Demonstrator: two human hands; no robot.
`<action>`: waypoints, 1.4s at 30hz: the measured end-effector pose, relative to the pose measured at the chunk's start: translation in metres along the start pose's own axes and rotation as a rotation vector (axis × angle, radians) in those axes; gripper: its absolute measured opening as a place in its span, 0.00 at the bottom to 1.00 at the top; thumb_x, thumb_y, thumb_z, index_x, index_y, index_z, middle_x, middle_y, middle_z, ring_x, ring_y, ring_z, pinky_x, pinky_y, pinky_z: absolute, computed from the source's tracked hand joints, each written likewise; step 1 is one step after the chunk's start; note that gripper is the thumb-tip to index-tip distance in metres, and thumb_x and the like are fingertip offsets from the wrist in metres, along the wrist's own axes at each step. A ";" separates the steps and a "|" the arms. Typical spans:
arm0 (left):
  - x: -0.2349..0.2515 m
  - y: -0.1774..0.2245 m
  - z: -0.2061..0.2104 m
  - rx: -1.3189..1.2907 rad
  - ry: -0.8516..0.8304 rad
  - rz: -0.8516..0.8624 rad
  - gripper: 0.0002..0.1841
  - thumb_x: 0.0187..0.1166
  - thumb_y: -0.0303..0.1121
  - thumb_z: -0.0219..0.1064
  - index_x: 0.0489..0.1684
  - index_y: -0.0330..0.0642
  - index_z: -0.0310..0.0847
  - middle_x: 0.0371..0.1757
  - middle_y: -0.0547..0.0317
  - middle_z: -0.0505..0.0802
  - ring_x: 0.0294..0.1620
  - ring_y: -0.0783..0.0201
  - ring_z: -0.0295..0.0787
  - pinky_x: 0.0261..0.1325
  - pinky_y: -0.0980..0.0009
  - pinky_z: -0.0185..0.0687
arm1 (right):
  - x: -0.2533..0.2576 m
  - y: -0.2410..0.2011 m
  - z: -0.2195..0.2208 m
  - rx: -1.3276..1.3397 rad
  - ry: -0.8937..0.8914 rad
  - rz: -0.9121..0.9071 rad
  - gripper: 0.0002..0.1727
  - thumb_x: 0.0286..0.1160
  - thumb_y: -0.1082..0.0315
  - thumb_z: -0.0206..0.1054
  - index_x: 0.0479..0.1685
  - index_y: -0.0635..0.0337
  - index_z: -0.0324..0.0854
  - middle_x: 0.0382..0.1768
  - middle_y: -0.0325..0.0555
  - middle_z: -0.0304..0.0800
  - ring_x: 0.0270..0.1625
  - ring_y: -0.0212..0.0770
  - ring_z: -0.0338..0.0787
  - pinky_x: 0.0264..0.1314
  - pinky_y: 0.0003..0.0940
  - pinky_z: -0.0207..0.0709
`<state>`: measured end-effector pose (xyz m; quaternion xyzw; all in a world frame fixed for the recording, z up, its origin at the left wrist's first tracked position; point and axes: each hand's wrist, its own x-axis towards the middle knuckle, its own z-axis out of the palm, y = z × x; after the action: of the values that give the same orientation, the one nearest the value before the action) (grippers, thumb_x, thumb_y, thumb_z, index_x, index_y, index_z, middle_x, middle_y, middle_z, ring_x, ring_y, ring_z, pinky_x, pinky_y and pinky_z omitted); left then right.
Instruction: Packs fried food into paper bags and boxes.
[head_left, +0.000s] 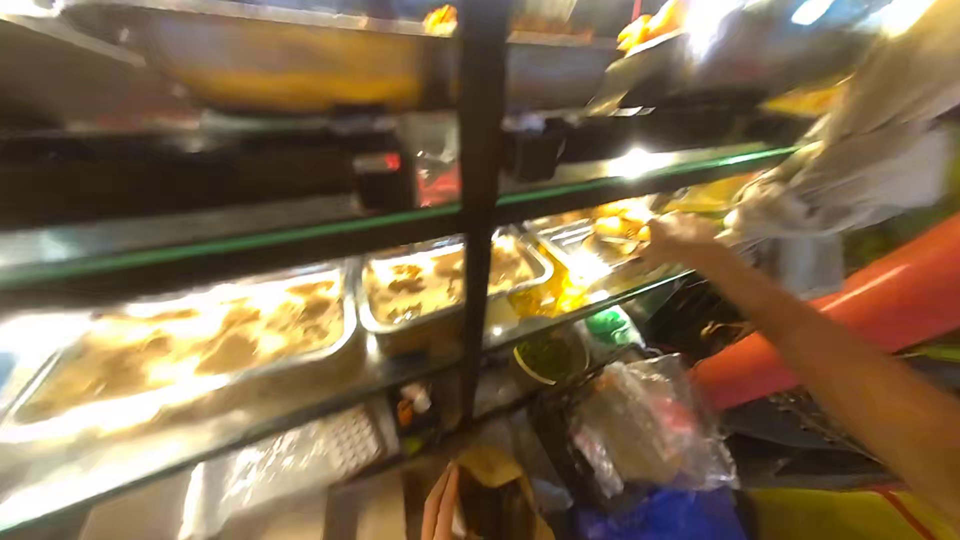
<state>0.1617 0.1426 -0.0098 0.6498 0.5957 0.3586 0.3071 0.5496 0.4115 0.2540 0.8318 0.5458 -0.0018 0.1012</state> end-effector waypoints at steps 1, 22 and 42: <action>-0.003 0.000 0.000 -0.009 0.003 -0.005 0.34 0.67 0.20 0.71 0.80 0.29 0.72 0.80 0.36 0.77 0.64 0.51 0.90 0.55 0.59 0.91 | 0.003 0.001 0.004 0.001 0.012 -0.011 0.24 0.71 0.57 0.77 0.58 0.69 0.85 0.58 0.76 0.86 0.65 0.78 0.83 0.57 0.81 0.73; 0.020 -0.005 -0.013 -0.011 -0.192 -0.127 0.43 0.58 0.17 0.71 0.85 0.42 0.70 0.91 0.58 0.67 0.36 0.63 0.91 0.34 0.62 0.88 | -0.222 0.022 0.017 0.675 -0.563 -0.683 0.23 0.78 0.74 0.64 0.74 0.66 0.81 0.57 0.55 0.92 0.53 0.42 0.91 0.62 0.42 0.84; 0.035 -0.007 -0.011 -0.047 -0.189 -0.079 0.43 0.55 0.18 0.72 0.84 0.39 0.71 0.88 0.52 0.71 0.58 0.56 0.91 0.49 0.59 0.90 | -0.253 -0.125 0.246 -0.125 0.480 -0.955 0.29 0.59 0.80 0.74 0.65 0.48 0.89 0.47 0.51 0.92 0.37 0.53 0.93 0.32 0.46 0.86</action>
<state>0.1494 0.1780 -0.0062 0.6494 0.5807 0.2972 0.3910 0.3605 0.1883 0.0205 0.4606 0.8702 0.1749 0.0108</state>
